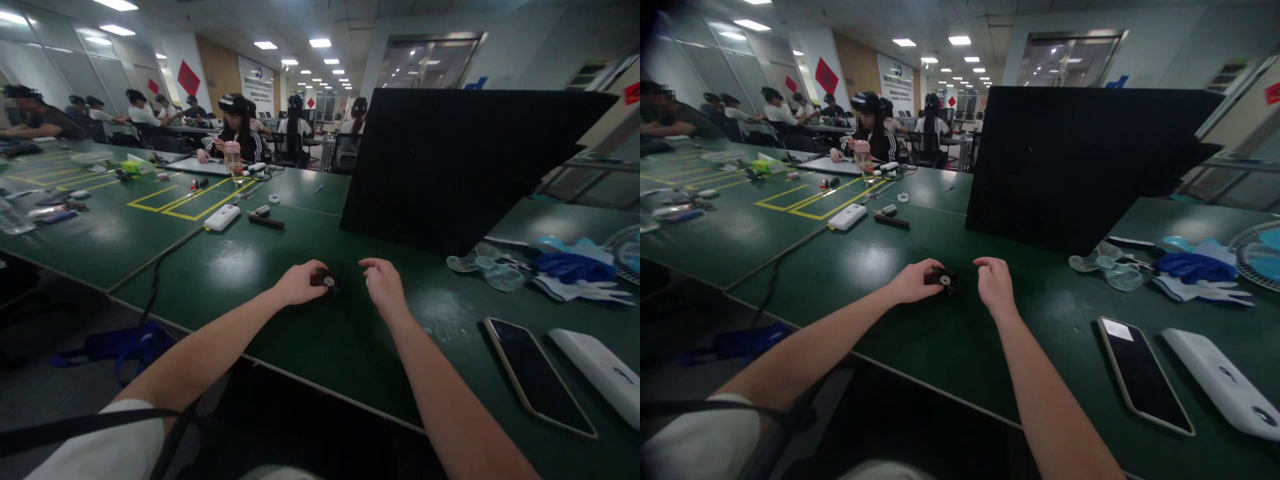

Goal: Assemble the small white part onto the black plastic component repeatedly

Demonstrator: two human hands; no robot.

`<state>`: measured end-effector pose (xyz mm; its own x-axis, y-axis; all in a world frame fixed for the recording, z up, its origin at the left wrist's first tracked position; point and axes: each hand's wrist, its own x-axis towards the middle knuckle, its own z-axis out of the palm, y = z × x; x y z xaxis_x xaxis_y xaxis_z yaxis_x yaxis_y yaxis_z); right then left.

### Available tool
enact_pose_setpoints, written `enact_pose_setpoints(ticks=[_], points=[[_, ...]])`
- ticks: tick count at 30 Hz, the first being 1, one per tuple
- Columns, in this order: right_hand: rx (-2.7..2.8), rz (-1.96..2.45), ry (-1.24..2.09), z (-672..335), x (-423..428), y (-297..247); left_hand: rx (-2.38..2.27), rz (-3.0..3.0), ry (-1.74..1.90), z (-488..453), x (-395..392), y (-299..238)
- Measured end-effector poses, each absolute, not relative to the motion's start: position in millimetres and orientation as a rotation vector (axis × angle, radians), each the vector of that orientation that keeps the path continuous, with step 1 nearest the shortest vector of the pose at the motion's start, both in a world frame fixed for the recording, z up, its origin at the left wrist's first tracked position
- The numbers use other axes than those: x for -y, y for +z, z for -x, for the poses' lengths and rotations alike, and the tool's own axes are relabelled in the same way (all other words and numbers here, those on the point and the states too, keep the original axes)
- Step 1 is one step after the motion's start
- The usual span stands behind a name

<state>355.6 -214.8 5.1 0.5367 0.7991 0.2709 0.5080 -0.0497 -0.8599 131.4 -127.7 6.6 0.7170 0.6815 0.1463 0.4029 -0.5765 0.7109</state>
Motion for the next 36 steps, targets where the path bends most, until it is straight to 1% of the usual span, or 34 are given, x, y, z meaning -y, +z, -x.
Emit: enact_pose_setpoints(ticks=[3, 5, 12, 20, 22, 24, 28, 31, 36], points=[[1.038, 1.702, 0.482, -355.6, 211.5, -2.0, -0.822, -2.238, 0.538, -132.2, 128.3, 7.1], [1.056, 1.661, 0.519, -348.0, 212.3, -0.9, -0.823, -2.234, 0.544, -133.4, 129.4, 7.6], [1.239, 1.493, 0.502, -323.6, 220.8, 13.6, -0.838, -2.273, 0.524, -141.1, 137.2, 12.7], [1.528, 1.623, 0.477, -324.1, 222.7, 13.7, -0.83, -2.25, 0.523, -145.8, 139.1, 14.6], [1.408, 1.614, 0.45, -329.5, 221.2, 11.5, -0.85, -2.242, 0.523, -145.1, 138.1, 13.1], [1.16, 1.582, 0.461, -339.2, 218.6, 7.2, -0.854, -2.236, 0.522, -143.8, 137.1, 11.7], [0.808, 1.542, 0.586, -362.8, 212.8, -5.0, -0.835, -2.226, 0.535, -141.4, 135.7, 9.8], [0.726, 1.544, 0.665, -374.1, 209.5, -13.5, -0.841, -2.216, 0.552, -141.4, 134.5, 8.4], [0.735, 1.544, 0.646, -380.1, 206.5, -23.6, -0.846, -2.218, 0.537, -140.9, 134.0, 8.2]])
